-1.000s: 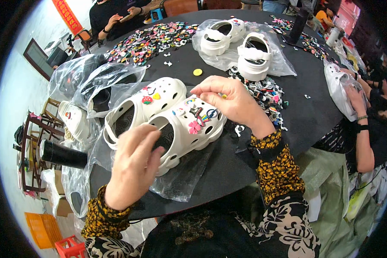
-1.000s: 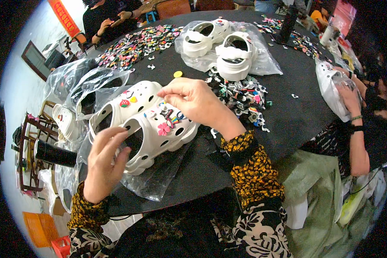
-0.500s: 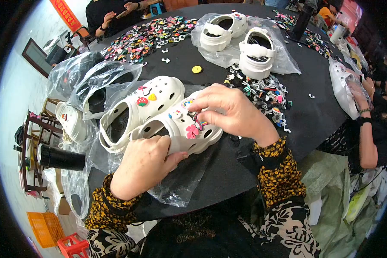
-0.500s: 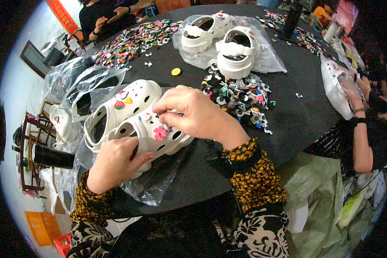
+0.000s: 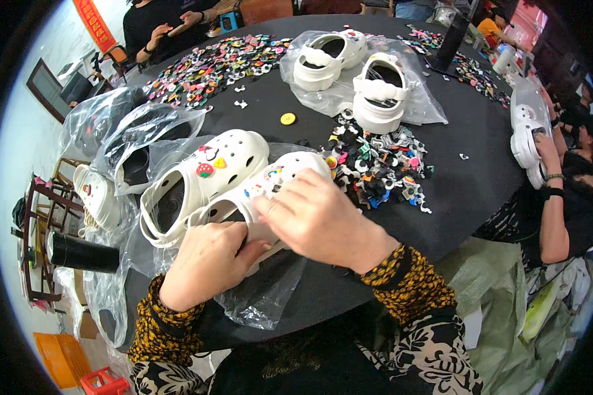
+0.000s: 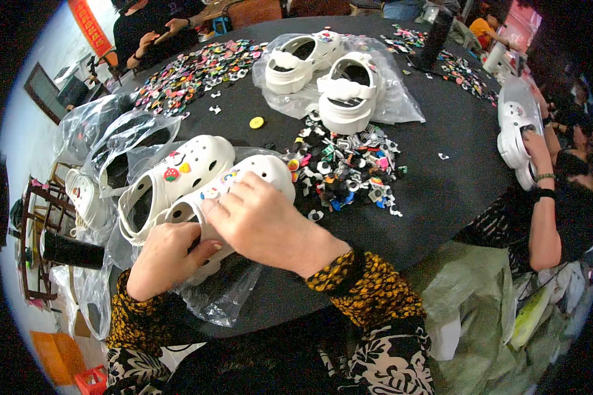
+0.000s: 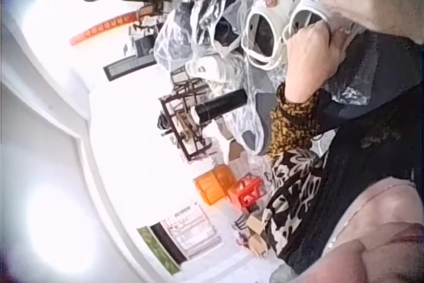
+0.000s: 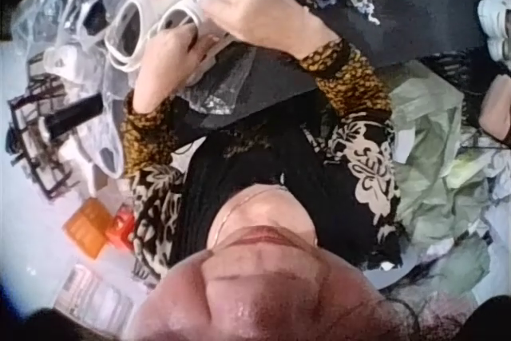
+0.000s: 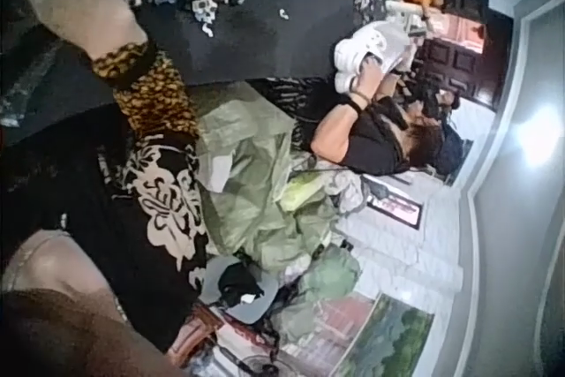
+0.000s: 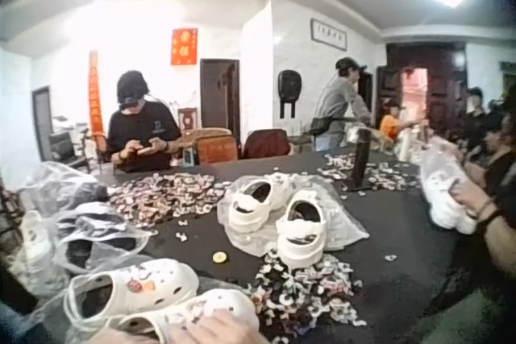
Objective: Apply decorative charms to white clog shoes at a production table.
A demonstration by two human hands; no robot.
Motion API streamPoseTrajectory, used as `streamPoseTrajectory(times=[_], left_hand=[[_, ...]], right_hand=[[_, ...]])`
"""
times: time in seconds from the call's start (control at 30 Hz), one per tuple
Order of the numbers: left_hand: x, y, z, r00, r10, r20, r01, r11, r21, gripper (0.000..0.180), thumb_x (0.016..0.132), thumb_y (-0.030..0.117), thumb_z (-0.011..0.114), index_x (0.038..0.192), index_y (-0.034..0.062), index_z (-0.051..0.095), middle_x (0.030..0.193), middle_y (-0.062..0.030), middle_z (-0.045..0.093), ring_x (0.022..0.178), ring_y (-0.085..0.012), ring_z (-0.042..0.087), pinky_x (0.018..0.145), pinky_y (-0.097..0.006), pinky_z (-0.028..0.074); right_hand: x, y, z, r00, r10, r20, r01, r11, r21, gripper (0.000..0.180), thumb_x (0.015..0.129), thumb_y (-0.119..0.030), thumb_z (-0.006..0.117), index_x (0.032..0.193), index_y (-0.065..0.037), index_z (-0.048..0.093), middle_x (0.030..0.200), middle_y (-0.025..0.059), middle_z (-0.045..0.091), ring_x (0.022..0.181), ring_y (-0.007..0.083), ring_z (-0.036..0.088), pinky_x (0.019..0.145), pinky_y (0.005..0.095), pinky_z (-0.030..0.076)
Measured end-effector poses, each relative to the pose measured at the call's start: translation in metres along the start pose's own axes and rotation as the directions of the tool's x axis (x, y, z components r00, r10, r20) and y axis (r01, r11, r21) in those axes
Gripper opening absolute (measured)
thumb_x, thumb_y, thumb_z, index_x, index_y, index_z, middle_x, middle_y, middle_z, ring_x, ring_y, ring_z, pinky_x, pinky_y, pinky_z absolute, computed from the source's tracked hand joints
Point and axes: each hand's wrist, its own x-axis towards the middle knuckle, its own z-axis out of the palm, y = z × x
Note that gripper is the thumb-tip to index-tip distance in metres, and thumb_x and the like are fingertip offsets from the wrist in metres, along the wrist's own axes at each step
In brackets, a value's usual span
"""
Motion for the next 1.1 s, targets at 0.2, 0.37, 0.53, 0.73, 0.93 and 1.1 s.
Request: streamPoseTrajectory(times=[0.2,0.37,0.53,0.73,0.93,1.1], left_hand=[[-0.004,-0.002,0.003,0.998,-0.039,-0.047,0.038,0.999,-0.019,0.034,0.079,0.027,0.071,0.062,0.0005,0.056,0.056,-0.0181,0.056,0.054,-0.0366,0.059,0.052,-0.043,0.046],[0.006,-0.004,0.002,0.999,-0.035,-0.002,0.034,0.985,-0.167,0.029,0.08,0.02,0.068,0.064,-0.0007,0.056,0.057,-0.0207,0.056,0.056,-0.0393,0.058,0.053,-0.044,0.046],[0.002,-0.01,0.003,0.993,-0.105,0.05,0.115,0.954,-0.277,0.026,0.078,0.02,0.067,0.069,-0.0033,0.057,0.06,-0.0237,0.055,0.059,-0.0416,0.057,0.054,-0.046,0.045],[0.0,-0.026,0.017,0.964,-0.209,0.162,0.264,0.775,-0.574,0.021,0.081,0.014,0.063,0.078,-0.0064,0.059,0.062,-0.0123,0.058,0.055,-0.0194,0.055,0.054,-0.035,0.043],[0.009,-0.019,0.012,0.877,-0.352,0.327,0.338,-0.033,-0.941,0.019,0.077,-0.001,0.056,0.093,-0.0095,0.059,0.084,-0.0123,0.063,0.072,-0.0185,0.061,0.066,-0.029,0.047],[0.015,-0.035,0.019,0.876,-0.296,0.381,0.324,-0.226,-0.919,0.016,0.078,-0.003,0.052,0.092,-0.0077,0.058,0.084,-0.0129,0.062,0.077,-0.0208,0.06,0.075,-0.033,0.048]], right_hand=[[0.006,-0.007,0.011,0.999,0.006,-0.053,-0.009,0.999,-0.053,0.03,0.073,-0.015,0.062,0.098,0.0,0.062,0.076,0.0058,0.057,0.074,0.0217,0.057,0.071,0.0361,0.046],[0.006,0.003,0.028,0.997,0.029,-0.076,-0.031,0.999,-0.024,0.029,0.073,-0.017,0.061,0.097,-0.001,0.058,0.077,0.0061,0.055,0.075,0.023,0.056,0.07,0.0362,0.045],[0.008,0.003,0.038,0.979,-0.023,-0.201,0.033,0.998,0.045,0.027,0.073,-0.015,0.061,0.095,-0.001,0.056,0.074,0.0066,0.054,0.071,0.0259,0.057,0.07,0.0401,0.046],[0.008,-0.002,0.046,0.969,0.023,-0.247,0.004,0.994,0.111,0.025,0.075,-0.014,0.059,0.095,0.0,0.055,0.071,0.006,0.052,0.07,0.0257,0.056,0.076,0.0392,0.045],[0.01,0.001,0.044,0.967,-0.001,-0.254,0.021,0.997,0.077,0.02,0.075,-0.014,0.058,0.089,0.0,0.054,0.069,0.0062,0.051,0.069,0.0248,0.055,0.075,0.0377,0.045],[0.011,0.003,0.044,0.965,0.013,-0.262,0.004,0.998,0.067,0.02,0.073,-0.015,0.06,0.087,-0.002,0.053,0.066,0.0052,0.049,0.067,0.0244,0.054,0.073,0.0369,0.044]])
